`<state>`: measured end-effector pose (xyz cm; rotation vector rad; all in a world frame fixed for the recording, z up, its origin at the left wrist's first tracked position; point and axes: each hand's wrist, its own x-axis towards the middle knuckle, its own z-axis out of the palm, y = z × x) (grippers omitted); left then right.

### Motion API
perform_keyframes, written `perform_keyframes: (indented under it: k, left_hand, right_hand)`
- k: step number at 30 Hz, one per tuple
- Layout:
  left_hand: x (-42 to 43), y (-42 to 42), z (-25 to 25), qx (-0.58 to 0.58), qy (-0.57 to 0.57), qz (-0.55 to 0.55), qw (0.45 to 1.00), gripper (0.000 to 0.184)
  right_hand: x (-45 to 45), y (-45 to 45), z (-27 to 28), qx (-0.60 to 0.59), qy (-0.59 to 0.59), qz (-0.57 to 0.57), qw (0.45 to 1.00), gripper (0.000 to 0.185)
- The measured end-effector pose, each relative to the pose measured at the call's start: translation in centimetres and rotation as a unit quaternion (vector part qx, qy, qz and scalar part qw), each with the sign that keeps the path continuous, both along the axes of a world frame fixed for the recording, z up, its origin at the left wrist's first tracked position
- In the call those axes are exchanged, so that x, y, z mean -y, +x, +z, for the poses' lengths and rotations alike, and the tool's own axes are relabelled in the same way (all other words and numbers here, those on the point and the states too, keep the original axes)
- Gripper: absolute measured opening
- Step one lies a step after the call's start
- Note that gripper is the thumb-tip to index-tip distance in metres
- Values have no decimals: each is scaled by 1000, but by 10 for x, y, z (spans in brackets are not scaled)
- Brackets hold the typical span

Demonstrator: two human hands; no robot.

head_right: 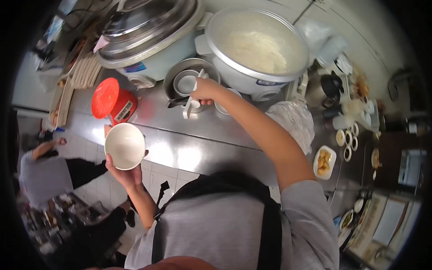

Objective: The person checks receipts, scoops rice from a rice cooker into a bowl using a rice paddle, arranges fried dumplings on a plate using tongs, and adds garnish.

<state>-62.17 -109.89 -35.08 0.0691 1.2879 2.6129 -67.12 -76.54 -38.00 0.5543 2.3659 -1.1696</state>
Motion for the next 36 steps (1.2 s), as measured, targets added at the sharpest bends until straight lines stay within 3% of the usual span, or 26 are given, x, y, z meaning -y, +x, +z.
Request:
perform_keyframes:
  k: [1, 4, 5, 8, 10, 12, 16, 19, 21, 22, 23, 26, 27, 30, 33, 35, 36]
  left_hand:
    - [0, -7, -1, 5, 9, 2, 1000, 66]
    - [-10, -28, -2, 14, 29, 4, 999, 65]
    - [-13, -28, -1, 14, 25, 6, 1000, 64]
    - [-22, -29, -13, 28, 20, 19, 999, 66]
    - [-28, -34, -20, 72, 17, -20, 997, 75]
    - [-40, -36, -13, 87, -42, -31, 995, 70]
    - [-55, -50, 0, 20, -86, -71, 994, 69]
    - [-69, -69, 4, -37, -74, -92, 992, 69]
    - [-95, -73, 14, -65, -95, -84, 990, 70]
    - [-114, -71, 23, -69, -129, -62, 987, 69]
    - [-126, -81, 27, 11, -36, -100, 994, 68]
    - [-188, -111, 27, -36, -37, -175, 983, 58]
    - [-210, -117, 26, -3, -15, -202, 979, 55]
    - [-277, -120, 38, -63, -20, -270, 961, 58]
    - [-328, -130, 24, -91, -50, -249, 963, 61]
    - [-350, -135, 11, -99, -64, -248, 962, 63]
    - [-358, -133, 16, -83, -95, -244, 961, 63]
  right_hand:
    - [1, 0, 4, 8, -8, -9, 1000, 79]
    - [7, 3, 46, 51, 116, 58, 990, 72]
    - [13, 10, 73, 28, 182, 105, 977, 57]
    - [5, 30, 64, -91, 339, 164, 922, 37]
    - [2, 45, 61, -171, 338, 102, 920, 29]
    - [-6, 60, 57, -197, 358, 125, 904, 26]
    - [-16, 97, 132, -179, 393, 180, 884, 19]
    - [-66, 115, 156, -276, 501, 110, 813, 11]
    - [-113, 108, 165, -125, 511, 6, 851, 11]
    - [-144, 106, 157, -65, 540, 5, 839, 13]
    - [-178, 97, 137, -12, 566, 12, 824, 14]
    - [-251, 78, 77, 51, 584, 23, 810, 19]
    - [-258, 79, 69, 24, 589, 51, 806, 16]
    - [-258, 61, 65, -4, 586, 92, 805, 13]
    - [-279, 52, 37, -27, 622, 95, 777, 11]
    - [-278, 41, 35, 55, 582, 104, 804, 13]
    - [-281, 30, 20, 78, 607, 103, 784, 18]
